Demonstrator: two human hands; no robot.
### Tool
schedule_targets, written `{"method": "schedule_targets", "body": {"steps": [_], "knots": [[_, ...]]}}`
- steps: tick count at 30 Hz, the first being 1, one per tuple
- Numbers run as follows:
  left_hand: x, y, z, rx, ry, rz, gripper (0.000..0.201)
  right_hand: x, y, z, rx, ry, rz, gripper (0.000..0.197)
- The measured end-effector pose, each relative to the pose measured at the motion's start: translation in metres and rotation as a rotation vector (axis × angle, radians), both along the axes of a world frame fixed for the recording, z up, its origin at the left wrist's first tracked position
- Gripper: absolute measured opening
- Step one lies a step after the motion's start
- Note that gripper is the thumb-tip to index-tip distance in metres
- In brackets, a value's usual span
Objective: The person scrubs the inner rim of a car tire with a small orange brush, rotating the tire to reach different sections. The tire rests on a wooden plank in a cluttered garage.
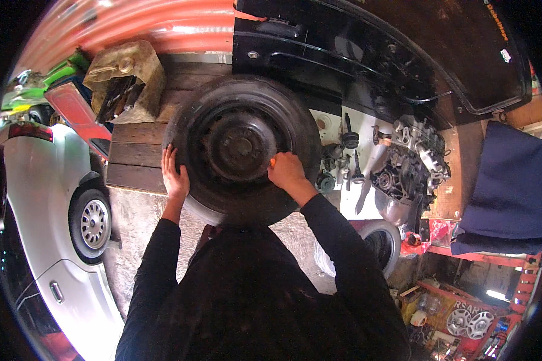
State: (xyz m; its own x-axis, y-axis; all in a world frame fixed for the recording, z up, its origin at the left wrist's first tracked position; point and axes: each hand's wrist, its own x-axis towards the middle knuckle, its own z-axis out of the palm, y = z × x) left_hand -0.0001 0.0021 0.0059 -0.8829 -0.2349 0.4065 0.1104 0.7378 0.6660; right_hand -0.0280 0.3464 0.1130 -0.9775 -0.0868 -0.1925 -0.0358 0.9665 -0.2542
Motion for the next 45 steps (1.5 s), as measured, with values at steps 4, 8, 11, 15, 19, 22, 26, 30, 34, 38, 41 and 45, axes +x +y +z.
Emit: {"method": "schedule_targets", "body": {"steps": [4,8,11,15,19,22,26,30,34,38,41,45], "knots": [[0.0,-0.001,0.0,0.0,0.005,0.003,0.057,-0.007,0.008,0.008,-0.041,-0.019,-0.033,0.025],[0.0,0.0,0.0,-0.006,-0.006,0.005,0.058,-0.016,0.024,0.011,-0.057,0.126,-0.084,0.02],[0.002,-0.001,0.001,-0.019,-0.019,0.017,0.057,-0.011,0.026,0.012,-0.15,0.167,-0.09,0.016],[0.001,-0.002,0.0,-0.009,-0.008,-0.001,0.058,0.005,0.027,0.0,-0.121,0.125,-0.032,0.014],[0.002,0.0,0.005,0.0,-0.033,0.003,0.058,-0.005,0.024,0.006,-0.093,0.129,-0.126,0.014],[0.002,0.001,0.01,0.002,-0.04,0.01,0.057,-0.014,0.025,0.01,-0.112,0.203,-0.186,0.014],[0.002,0.001,0.01,-0.004,-0.036,0.006,0.058,-0.008,0.031,0.005,-0.168,0.071,-0.131,0.013],[0.001,0.002,0.007,0.0,-0.028,0.003,0.058,-0.018,0.039,-0.003,-0.181,0.269,-0.17,0.013],[0.004,0.002,0.009,-0.013,-0.018,0.015,0.057,-0.012,-0.006,0.022,-0.566,0.2,0.019,0.015],[0.001,0.004,0.007,-0.001,0.001,0.001,0.057,0.001,-0.055,-0.015,-0.671,0.133,0.328,0.014],[0.004,-0.001,0.008,-0.01,-0.03,0.017,0.057,-0.02,-0.08,-0.016,-0.547,0.166,0.364,0.019],[0.001,0.002,0.009,-0.002,-0.007,0.001,0.057,-0.07,-0.09,-0.034,-0.606,0.274,0.288,0.018]]}}
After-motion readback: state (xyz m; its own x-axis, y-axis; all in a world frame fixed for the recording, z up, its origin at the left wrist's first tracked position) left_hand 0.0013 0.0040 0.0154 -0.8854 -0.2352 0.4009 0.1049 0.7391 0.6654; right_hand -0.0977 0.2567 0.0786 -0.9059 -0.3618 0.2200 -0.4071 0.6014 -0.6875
